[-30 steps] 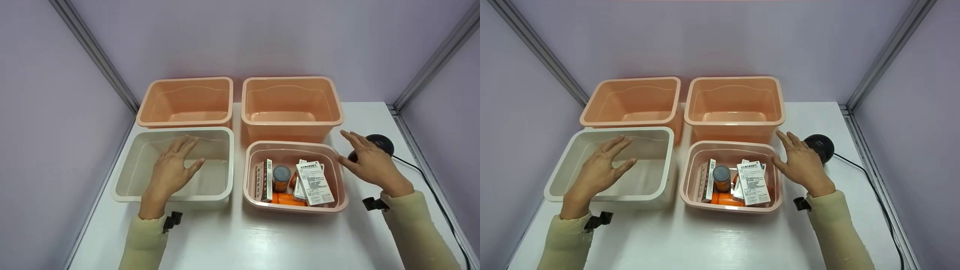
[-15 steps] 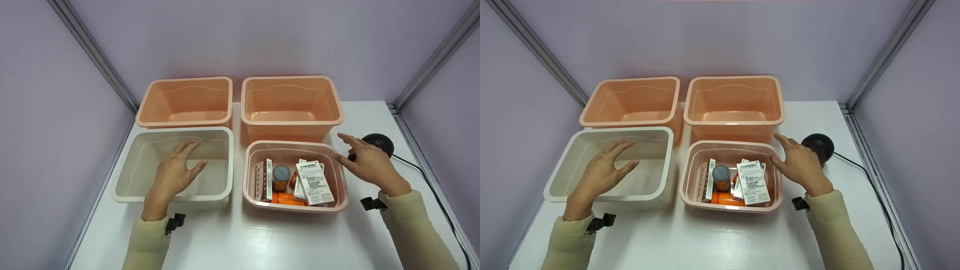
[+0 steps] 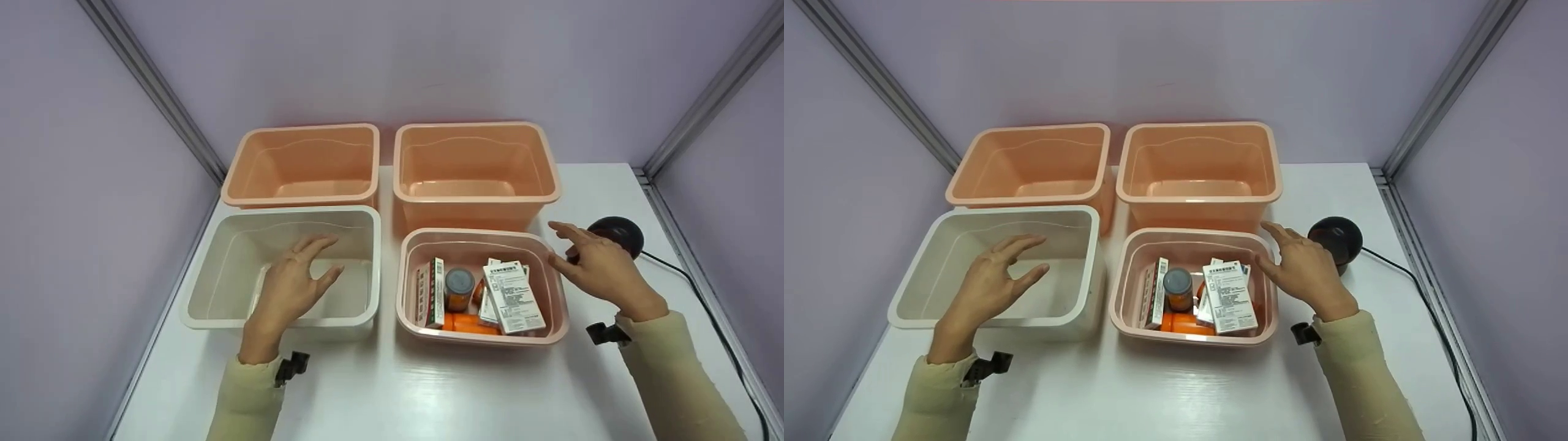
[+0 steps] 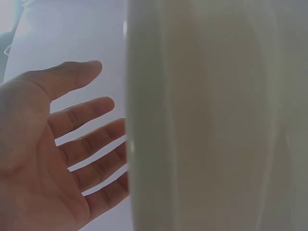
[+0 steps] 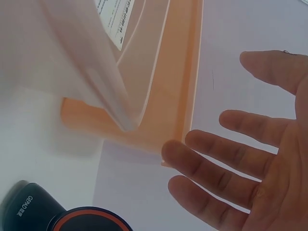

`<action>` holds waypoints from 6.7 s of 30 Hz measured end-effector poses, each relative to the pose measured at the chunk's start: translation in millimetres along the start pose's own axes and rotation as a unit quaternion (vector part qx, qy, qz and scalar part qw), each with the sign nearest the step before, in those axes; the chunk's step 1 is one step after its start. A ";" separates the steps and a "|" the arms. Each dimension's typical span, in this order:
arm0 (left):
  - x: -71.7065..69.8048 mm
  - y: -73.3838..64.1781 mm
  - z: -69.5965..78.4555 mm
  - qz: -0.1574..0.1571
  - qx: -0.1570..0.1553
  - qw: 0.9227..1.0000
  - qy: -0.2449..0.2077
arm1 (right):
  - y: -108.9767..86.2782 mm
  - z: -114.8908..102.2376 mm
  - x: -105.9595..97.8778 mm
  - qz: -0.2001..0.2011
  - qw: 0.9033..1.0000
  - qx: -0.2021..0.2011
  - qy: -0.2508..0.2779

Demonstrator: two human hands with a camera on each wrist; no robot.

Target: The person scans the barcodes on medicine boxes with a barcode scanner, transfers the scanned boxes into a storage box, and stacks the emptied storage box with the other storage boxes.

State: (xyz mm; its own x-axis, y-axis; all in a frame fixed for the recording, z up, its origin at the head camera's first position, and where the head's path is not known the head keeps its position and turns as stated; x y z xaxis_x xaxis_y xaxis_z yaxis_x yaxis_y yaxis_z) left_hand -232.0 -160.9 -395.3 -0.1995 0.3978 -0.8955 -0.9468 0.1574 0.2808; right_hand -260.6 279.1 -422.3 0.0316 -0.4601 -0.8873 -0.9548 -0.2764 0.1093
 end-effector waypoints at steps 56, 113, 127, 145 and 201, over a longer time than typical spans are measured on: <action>24.0 -28.0 84.3 0.016 0.120 0.989 -0.081 | 4.3 -1.5 29.9 -0.049 0.997 0.003 0.064; 84.4 -61.8 116.5 -0.092 0.100 0.981 -0.136 | 5.9 -18.7 57.4 -0.087 0.989 -0.015 0.115; 91.6 -64.4 112.4 -0.062 0.091 0.986 -0.129 | 7.5 -33.3 60.2 -0.097 0.986 -0.033 0.134; 105.1 -65.6 113.6 -0.035 0.074 0.987 -0.140 | 8.7 -54.6 61.6 -0.114 0.982 -0.083 0.122; 120.2 -61.4 122.2 -0.026 0.108 0.985 -0.129 | 39.7 -76.4 93.3 -0.180 0.977 -0.110 0.026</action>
State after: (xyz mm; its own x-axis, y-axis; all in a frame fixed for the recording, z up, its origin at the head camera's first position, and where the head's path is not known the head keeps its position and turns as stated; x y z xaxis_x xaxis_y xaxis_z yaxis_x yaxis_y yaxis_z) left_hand -167.0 -12.3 -478.0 -0.0540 0.5966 -0.8007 -0.8729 0.3612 0.3280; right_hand -272.9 160.7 -466.6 0.3749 -0.3400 -0.8624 -0.7919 -0.6012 -0.1072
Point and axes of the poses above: each hand's wrist, its own y-axis towards the middle knuckle, its own x-axis out of the palm, z = x × y, the point moved 9 cm from there along y, towards the middle knuckle, and after that the axes turned 8 degrees about y, right-handed, at the moved point
